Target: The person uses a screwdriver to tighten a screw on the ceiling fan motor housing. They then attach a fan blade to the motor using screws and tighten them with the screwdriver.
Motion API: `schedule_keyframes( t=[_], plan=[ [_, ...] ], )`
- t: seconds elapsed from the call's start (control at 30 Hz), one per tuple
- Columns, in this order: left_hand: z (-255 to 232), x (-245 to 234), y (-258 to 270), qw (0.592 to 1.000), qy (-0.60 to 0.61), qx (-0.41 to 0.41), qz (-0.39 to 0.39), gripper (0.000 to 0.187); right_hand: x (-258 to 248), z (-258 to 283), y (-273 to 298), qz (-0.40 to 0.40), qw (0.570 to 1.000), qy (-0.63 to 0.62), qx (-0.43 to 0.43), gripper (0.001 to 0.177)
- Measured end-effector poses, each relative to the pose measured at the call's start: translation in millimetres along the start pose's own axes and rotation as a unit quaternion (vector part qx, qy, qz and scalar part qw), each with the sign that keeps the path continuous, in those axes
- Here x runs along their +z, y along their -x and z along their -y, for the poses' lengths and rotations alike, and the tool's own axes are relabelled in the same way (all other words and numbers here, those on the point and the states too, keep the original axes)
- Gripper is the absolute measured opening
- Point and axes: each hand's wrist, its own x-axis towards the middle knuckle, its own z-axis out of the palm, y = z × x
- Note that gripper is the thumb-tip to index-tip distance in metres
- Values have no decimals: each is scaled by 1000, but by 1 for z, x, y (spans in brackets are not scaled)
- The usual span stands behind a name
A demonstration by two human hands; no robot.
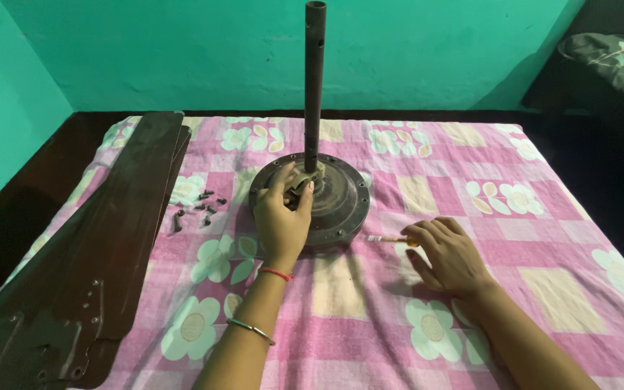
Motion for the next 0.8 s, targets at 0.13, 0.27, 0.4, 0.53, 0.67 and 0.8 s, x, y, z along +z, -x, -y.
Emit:
schedule_keyframes(
  t=[0.13,0.27,0.4,0.53,0.67,0.8],
  plan=[
    [-1,0,1,999,-24,-33,11,37,2,-1,-6,113,993,-12,26,27],
    [-4,-3,2,998,-18,-49,20,30,0,3,-6,93,994,-18,55,28],
    [-5,-5,2,999,-7,-36,18,29,0,7,-5,68,995,-27,71,25],
    [-1,-8,3,996,-55,35,-52,25,2,6,-3,27,998,-9,64,29],
    [18,-21,-4,994,-82,-14,-74,31,6,6,0,44,995,-8,93,26],
    [38,-29,-8,979,42,-196,-24,40,13,7,-1,53,987,-31,148,25]
  ],
)
